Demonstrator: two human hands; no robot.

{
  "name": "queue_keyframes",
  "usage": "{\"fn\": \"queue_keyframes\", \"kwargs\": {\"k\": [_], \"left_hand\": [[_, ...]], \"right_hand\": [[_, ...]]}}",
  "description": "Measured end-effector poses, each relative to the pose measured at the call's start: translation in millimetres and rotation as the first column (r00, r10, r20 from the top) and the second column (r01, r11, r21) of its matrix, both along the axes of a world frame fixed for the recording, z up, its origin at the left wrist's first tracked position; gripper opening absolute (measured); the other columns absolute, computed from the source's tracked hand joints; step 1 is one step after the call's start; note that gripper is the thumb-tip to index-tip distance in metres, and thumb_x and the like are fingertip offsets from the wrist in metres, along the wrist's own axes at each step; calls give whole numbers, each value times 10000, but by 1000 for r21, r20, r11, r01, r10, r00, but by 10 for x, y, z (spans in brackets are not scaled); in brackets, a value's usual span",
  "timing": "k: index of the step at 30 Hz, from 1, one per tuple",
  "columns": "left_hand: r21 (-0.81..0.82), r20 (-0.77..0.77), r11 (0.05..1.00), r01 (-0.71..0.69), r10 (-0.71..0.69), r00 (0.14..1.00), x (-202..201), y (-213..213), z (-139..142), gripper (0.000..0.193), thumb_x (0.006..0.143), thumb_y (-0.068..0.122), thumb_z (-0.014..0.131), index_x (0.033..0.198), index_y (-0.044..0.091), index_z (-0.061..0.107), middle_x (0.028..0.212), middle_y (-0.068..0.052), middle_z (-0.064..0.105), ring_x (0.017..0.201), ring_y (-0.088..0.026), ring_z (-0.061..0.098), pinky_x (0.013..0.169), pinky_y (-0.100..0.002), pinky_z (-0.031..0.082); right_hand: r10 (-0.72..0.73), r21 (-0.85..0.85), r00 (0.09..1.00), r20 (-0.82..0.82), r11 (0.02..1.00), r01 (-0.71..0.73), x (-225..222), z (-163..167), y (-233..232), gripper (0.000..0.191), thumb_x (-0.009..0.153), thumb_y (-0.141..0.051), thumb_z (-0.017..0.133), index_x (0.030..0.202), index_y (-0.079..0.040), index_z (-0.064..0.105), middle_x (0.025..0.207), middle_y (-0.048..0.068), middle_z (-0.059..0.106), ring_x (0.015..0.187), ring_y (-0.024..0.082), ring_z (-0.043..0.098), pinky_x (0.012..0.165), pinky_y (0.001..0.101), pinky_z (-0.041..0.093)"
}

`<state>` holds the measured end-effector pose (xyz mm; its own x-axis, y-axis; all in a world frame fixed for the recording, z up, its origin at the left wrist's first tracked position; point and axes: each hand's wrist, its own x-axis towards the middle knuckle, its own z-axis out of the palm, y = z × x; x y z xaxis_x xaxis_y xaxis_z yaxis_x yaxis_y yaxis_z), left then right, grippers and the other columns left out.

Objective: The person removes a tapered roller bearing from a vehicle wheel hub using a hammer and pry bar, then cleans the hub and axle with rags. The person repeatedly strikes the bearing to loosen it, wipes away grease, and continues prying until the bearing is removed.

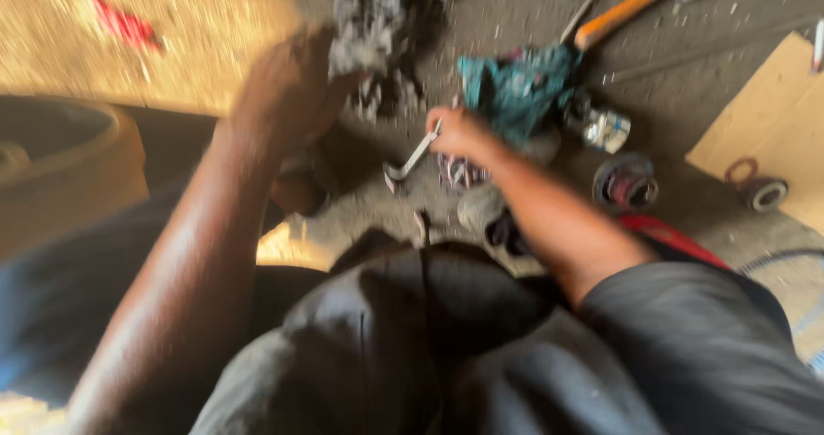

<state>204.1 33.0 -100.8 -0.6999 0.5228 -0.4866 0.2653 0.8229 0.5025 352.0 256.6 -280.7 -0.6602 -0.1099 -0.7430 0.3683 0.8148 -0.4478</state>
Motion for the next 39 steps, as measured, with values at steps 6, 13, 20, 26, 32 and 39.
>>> {"fn": "queue_keyframes", "kwargs": {"k": [6,13,20,26,32,39], "left_hand": [[37,-114,997,66,-62,992,139,-101,-213,581,975,466,736,1271,-14,596,1096,-269,688,1037,-430,659,911,-516,507],[23,-147,1000,10,-7,989,146,-267,-490,673,904,489,736,1330,-3,564,1161,-257,673,1044,-441,654,869,-514,512],[10,-97,999,-38,39,995,-118,-197,-615,621,948,492,687,1308,-1,568,1176,-262,676,1122,-427,647,971,-504,503],[230,186,664,-711,687,702,-192,-42,-784,590,1040,488,585,1400,26,511,1343,-243,581,1239,-427,547,1045,-576,438],[119,984,67,-991,-139,109,48,640,-333,552,1020,467,580,1375,45,540,1307,-227,620,1210,-395,597,1018,-546,470],[223,975,-193,-956,55,216,653,1114,-184,512,997,442,574,1345,66,574,1266,-209,666,1175,-358,656,986,-510,507]], "right_hand": [[-219,67,958,-184,970,235,-36,-75,336,162,884,-221,785,1028,-161,741,1004,71,750,942,250,718,851,398,571],[-452,-456,782,-429,856,245,-827,-369,-382,700,683,-200,924,1328,-126,663,1455,262,457,1370,421,381,1124,469,321],[-761,-552,626,-171,601,578,-1066,-116,-454,385,775,-183,844,1099,2,747,1118,142,700,1000,244,669,887,360,539],[-726,-861,688,12,343,376,-919,928,-217,260,865,-81,797,1064,-45,634,929,14,655,852,96,619,768,250,504],[-563,-730,597,-571,681,-55,-701,2085,-219,533,902,-165,763,1377,-13,575,1296,136,600,1235,241,526,1076,359,391],[-646,-719,480,-594,694,44,-267,2140,-526,374,1011,-220,689,1312,2,690,1321,141,685,1264,289,601,1160,399,425]]}}
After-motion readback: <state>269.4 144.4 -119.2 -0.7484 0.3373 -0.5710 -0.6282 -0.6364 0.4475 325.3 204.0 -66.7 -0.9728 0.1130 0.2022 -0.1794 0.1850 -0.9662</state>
